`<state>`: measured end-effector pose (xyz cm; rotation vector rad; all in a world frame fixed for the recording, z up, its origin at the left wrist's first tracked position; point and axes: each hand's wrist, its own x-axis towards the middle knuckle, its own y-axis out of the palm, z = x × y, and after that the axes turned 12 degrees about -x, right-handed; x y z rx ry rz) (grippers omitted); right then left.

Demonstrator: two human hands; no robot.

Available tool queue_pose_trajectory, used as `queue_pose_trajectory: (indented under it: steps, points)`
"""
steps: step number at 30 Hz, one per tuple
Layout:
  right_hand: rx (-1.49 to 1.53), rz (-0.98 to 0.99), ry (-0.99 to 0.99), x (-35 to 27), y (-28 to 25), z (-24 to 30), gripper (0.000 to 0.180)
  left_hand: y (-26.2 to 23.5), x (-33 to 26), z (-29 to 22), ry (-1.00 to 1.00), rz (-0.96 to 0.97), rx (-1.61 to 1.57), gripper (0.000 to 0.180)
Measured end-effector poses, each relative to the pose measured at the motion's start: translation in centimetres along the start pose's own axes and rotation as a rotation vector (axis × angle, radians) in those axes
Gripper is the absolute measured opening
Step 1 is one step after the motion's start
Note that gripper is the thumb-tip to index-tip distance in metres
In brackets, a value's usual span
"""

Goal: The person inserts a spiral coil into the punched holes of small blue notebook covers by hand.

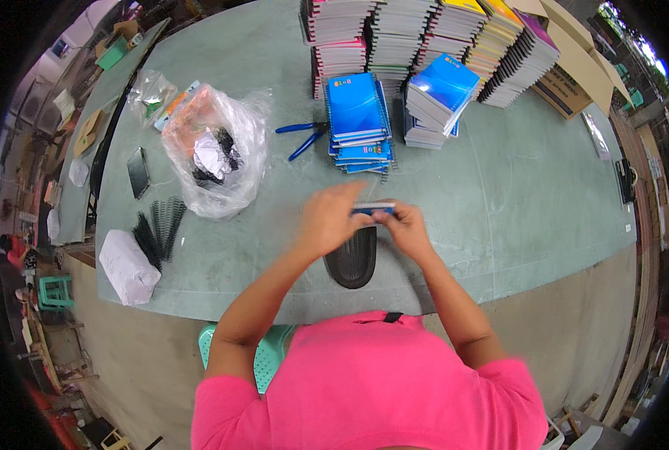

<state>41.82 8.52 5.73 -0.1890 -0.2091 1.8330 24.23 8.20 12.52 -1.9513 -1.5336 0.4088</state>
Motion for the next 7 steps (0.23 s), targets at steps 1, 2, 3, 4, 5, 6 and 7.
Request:
queue_pose_trajectory:
  steps: [1,2,3,4,5,6,7]
  points:
    - [0.078,0.005,0.038,0.0,-0.7,1.4,0.009,-2.2,0.0,-0.4,-0.123,0.046,-0.025,0.04]
    - [0.077,-0.014,0.004,0.3,-1.2,2.1,0.011,-3.8,0.0,-0.4,-0.245,0.091,-0.051,0.043]
    - [0.076,-0.028,-0.035,0.9,-1.8,2.9,0.014,-4.6,-0.1,-0.1,-0.171,-0.062,-0.144,0.043]
    - [0.074,-0.042,-0.075,1.7,-2.1,4.3,0.017,-5.2,-0.1,0.2,-0.093,-0.216,-0.237,0.043]
    - [0.013,-0.152,-0.134,2.3,-2.1,6.1,0.019,-5.8,-0.1,0.5,-0.012,-0.37,-0.328,0.043]
    - [-0.141,-0.255,-0.324,3.1,-2.2,8.4,0.019,-6.3,-0.1,0.8,-0.006,-0.461,-0.309,0.043]
    - [-0.29,-0.356,-0.514,4.4,-2.3,11.1,0.021,-6.8,0.0,1.0,-0.002,-0.551,-0.286,0.043]
